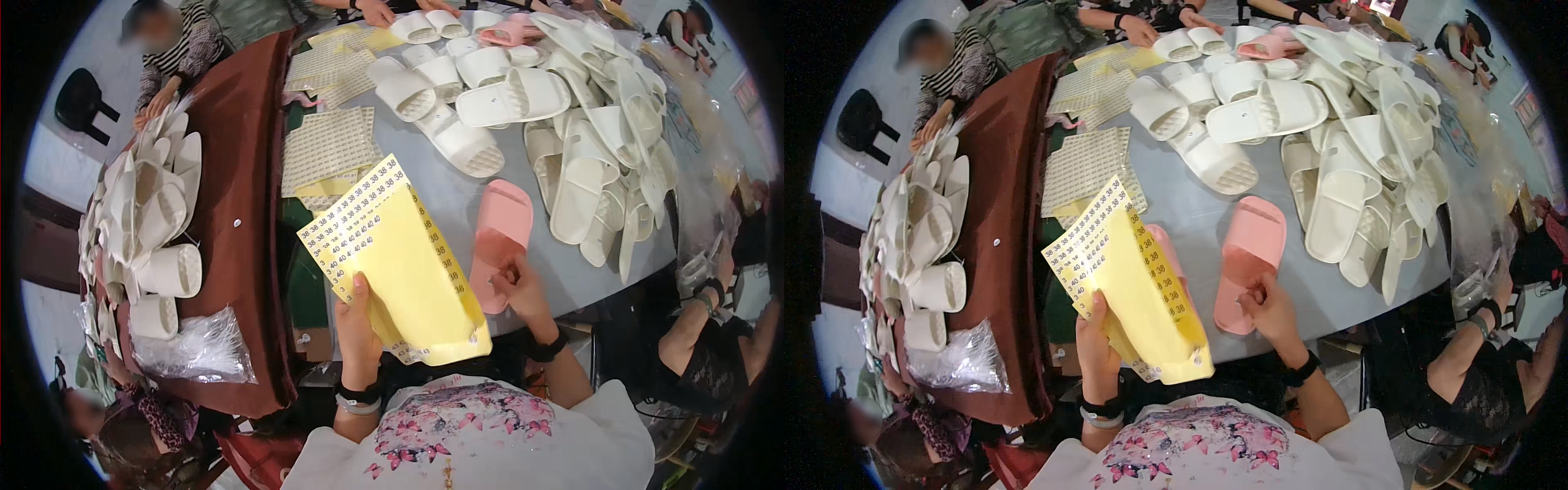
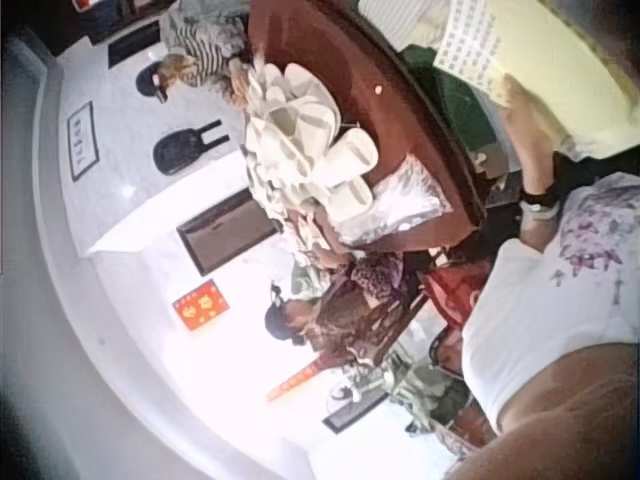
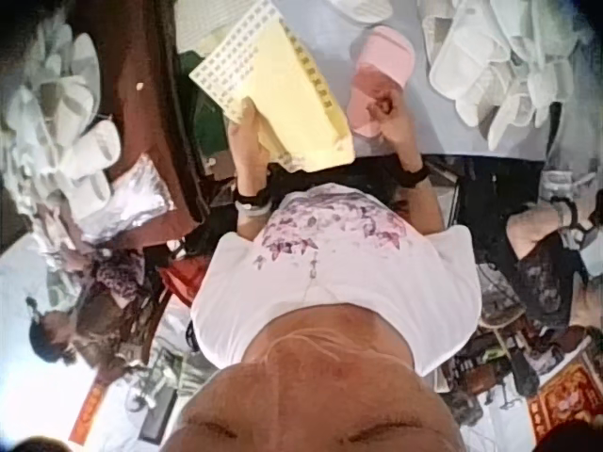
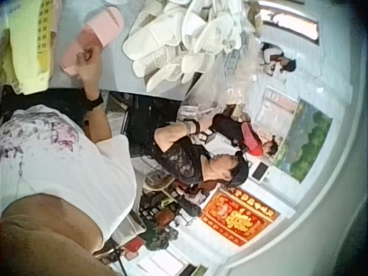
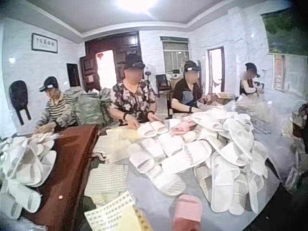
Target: Applying size labels to the inside of slippers.
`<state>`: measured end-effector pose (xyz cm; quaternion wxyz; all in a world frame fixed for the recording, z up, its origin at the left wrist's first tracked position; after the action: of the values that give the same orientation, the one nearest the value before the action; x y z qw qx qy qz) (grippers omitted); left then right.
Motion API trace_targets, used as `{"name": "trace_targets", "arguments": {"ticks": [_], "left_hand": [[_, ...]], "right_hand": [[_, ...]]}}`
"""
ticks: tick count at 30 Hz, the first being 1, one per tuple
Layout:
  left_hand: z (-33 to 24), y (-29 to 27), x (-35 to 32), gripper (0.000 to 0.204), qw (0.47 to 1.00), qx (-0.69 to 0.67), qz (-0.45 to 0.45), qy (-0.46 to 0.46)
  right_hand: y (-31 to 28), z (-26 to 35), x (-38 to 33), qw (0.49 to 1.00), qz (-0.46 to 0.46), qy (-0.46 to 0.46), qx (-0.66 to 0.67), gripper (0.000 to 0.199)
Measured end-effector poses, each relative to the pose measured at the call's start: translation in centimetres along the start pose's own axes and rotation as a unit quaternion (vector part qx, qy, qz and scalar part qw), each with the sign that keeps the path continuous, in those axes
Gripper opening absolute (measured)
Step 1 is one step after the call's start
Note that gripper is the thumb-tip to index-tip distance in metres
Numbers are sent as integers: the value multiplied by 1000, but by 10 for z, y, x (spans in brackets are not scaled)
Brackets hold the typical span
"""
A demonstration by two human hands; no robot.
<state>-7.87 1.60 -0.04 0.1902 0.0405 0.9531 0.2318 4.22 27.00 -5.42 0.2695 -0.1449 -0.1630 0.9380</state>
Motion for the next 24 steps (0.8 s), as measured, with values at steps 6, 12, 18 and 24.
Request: {"name": "trace_targets", "arguments": {"ticks": [6,12,18,24], "left_hand": [[-30,-41,5,40,998,29,-57,14],[-31,-67,13,43,998,-45,-40,9],[-9,-61,16,41,998,-9,48,40],[9,-70,10,46,994,-10,33,-109]], "right_hand": [[-8,12,5,993,-53,-103,27,16],[19,67,12,978,-29,-193,-69,23],[25,72,44,964,43,-105,-239,35],[28,65,52,955,1,-158,-253,27]]}}
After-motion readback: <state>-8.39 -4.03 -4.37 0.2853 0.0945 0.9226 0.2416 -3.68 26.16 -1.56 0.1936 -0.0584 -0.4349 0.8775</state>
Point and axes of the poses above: each hand's wrist, its own x-axis towards the middle knuckle, its own y-axis out of the palm, z = x × y, the point moved 6 cm from there along x, towards the middle knuckle, and after that the axes turned 1 degree about -y, right-handed, at the moved point
